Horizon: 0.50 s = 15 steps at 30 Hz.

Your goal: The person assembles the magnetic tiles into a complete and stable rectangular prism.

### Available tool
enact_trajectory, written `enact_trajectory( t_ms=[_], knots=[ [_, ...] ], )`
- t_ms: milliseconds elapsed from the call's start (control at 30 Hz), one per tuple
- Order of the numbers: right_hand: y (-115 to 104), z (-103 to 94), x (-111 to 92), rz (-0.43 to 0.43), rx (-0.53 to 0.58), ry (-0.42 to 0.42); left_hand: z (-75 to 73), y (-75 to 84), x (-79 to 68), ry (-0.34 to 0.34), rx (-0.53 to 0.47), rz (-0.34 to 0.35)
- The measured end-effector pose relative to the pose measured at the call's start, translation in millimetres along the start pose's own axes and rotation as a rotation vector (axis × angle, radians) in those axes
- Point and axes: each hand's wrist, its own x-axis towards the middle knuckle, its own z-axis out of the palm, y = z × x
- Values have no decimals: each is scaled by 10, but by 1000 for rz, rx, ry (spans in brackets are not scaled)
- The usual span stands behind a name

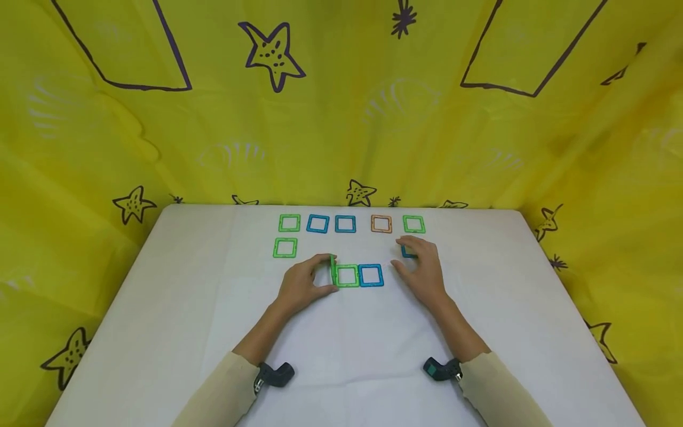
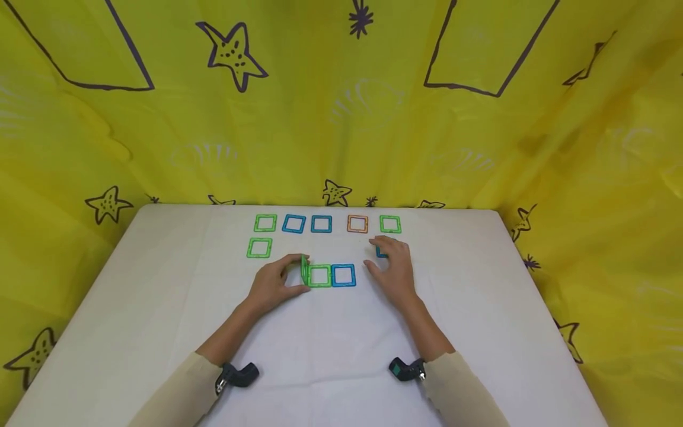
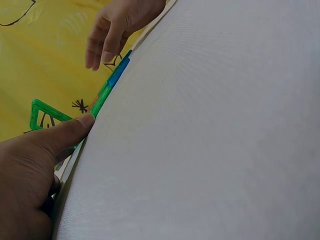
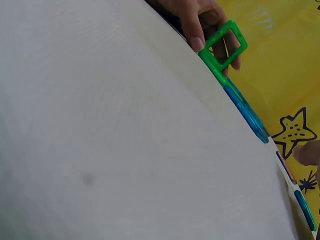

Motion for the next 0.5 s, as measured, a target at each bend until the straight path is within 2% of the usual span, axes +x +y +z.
enact_trajectory(
  t_ms=[200,500],
  knots=[
    [98,-20,20,75,-88,-3,13,-9,-13,0,-3,2],
    [133,-7,10,131,-165,-67,9,-8,-12,2,2,11]
  ],
)
